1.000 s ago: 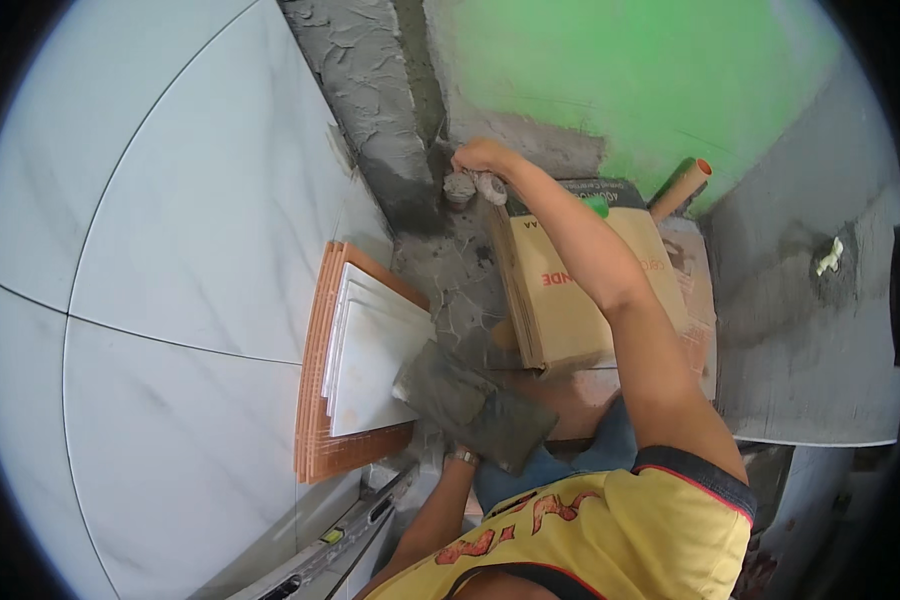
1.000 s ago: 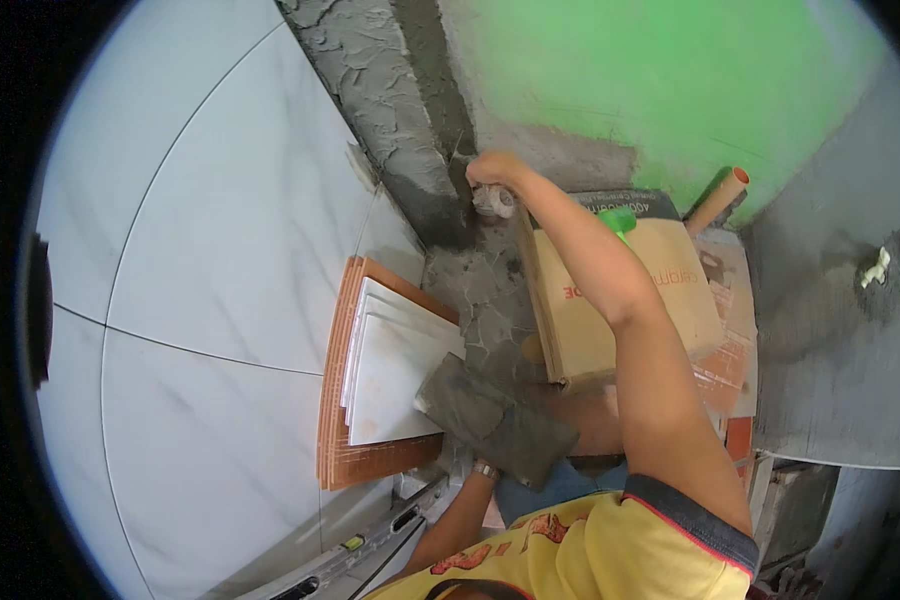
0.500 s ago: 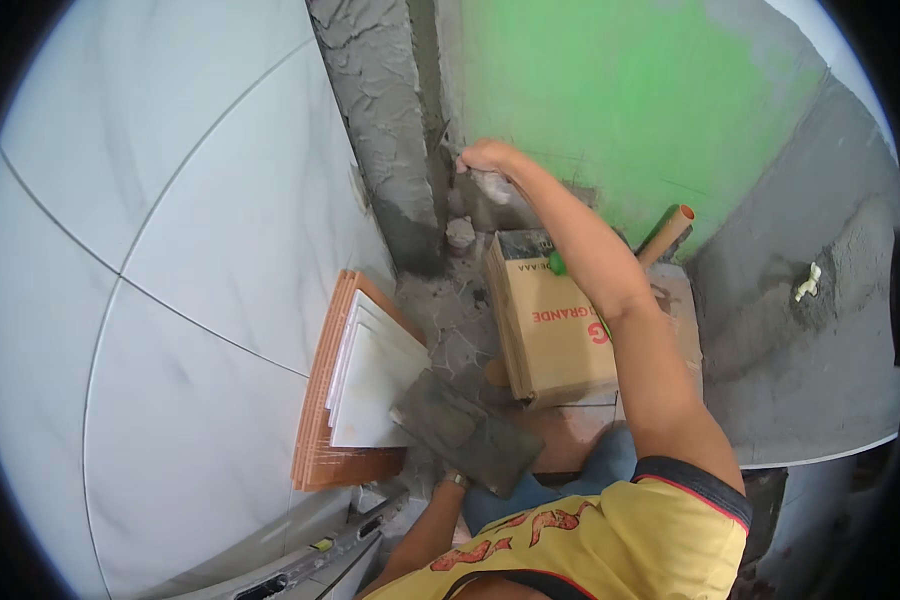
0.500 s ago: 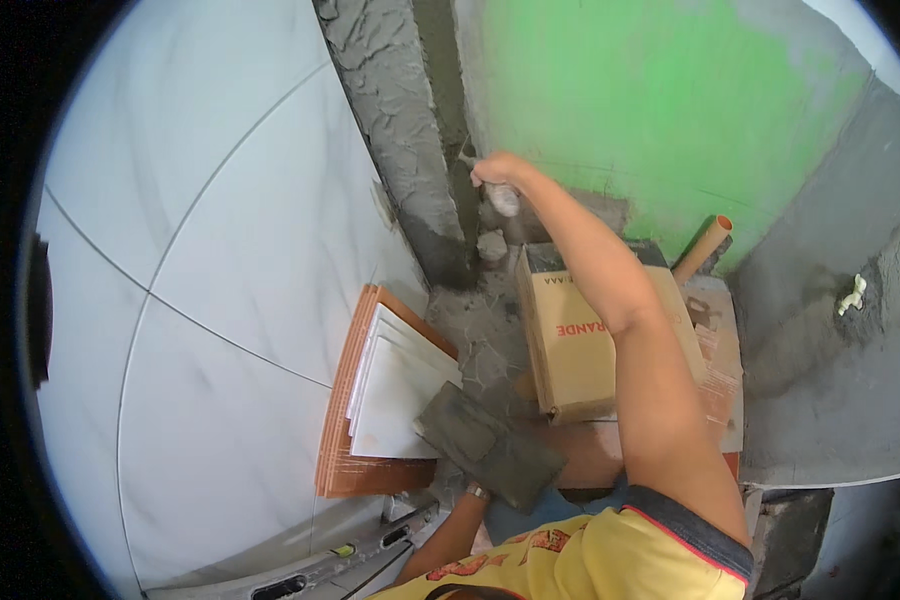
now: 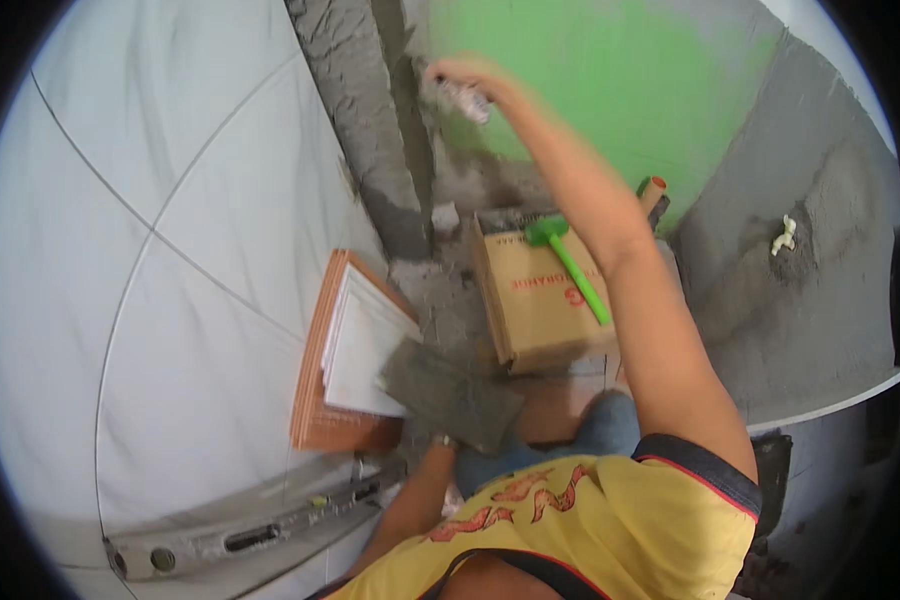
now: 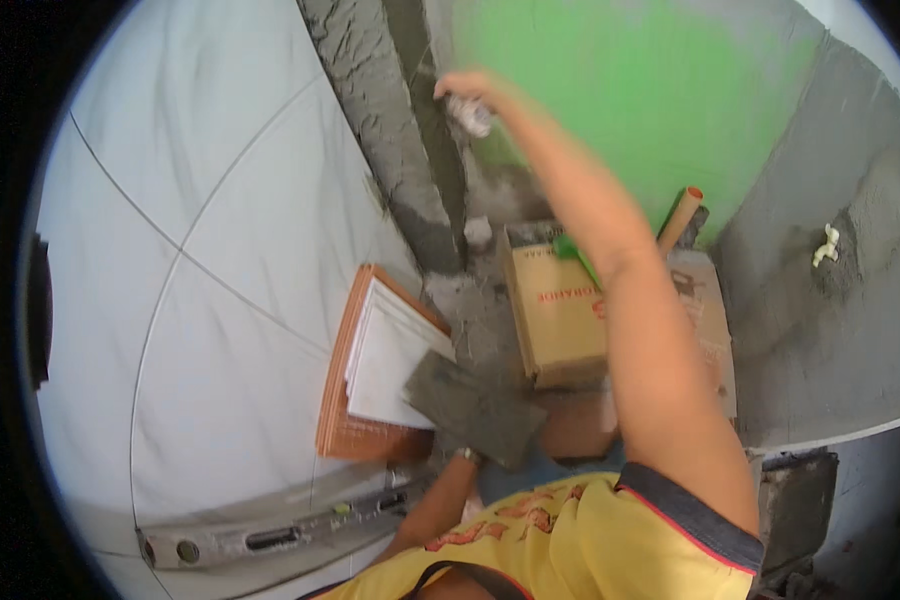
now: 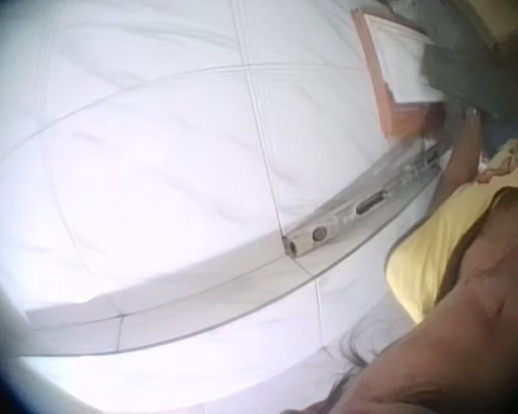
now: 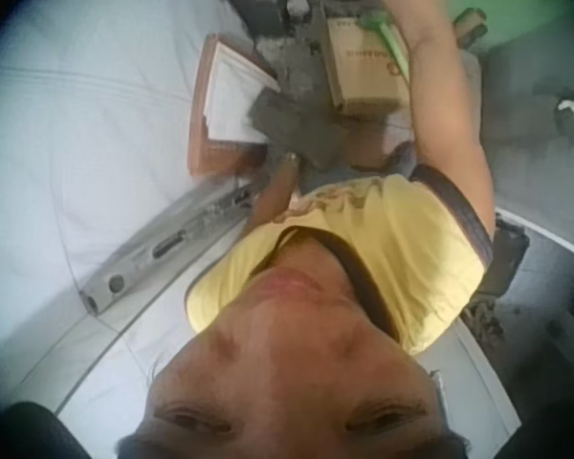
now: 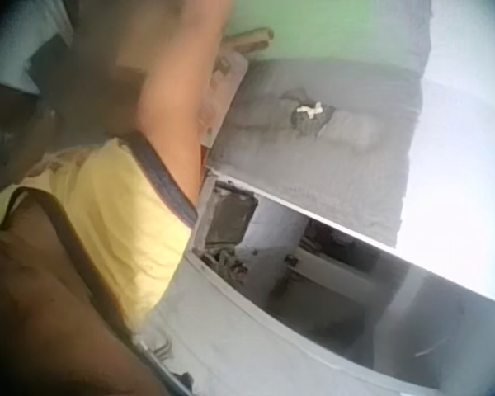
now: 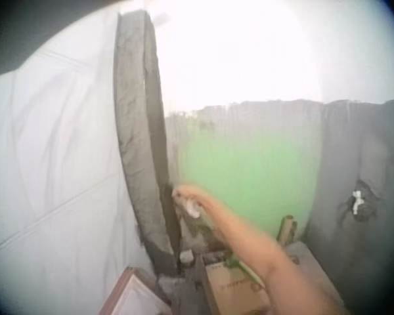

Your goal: The person applies mortar onto a wall corner using a trowel, gathers additional mortar from a tray, and spreads mortar across the floor surface while holding and positioning ceramic tiles.

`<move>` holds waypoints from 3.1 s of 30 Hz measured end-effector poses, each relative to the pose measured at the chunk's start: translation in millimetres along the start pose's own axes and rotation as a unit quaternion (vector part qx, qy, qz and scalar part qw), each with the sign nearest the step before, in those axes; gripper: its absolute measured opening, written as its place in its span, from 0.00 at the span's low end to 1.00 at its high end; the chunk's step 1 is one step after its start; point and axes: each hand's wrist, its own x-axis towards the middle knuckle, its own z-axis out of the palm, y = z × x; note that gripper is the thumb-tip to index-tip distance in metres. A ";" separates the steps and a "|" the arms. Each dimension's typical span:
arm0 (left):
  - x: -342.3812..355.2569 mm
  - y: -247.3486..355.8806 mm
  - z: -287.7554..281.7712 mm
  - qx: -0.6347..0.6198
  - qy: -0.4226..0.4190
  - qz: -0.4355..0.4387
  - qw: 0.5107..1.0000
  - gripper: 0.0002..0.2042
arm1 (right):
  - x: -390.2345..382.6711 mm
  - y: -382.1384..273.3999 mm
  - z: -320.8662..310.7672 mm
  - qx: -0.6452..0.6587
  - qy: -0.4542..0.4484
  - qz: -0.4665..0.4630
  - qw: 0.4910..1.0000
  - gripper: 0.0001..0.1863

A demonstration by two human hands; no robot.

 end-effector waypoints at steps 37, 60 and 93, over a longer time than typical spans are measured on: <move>-228.7 -49.3 628.2 0.087 -0.617 -0.209 0.754 0.20 | -1051.4 369.8 -108.9 0.175 0.607 0.436 0.641 0.22; -239.5 -125.7 845.3 0.206 -0.672 -0.321 0.634 0.20 | -1115.2 582.7 -213.6 0.226 0.478 0.585 0.615 0.31; -271.5 -72.9 933.9 -0.057 -0.511 -0.293 0.806 0.26 | -1062.1 492.2 -159.9 0.075 0.650 0.464 0.597 0.32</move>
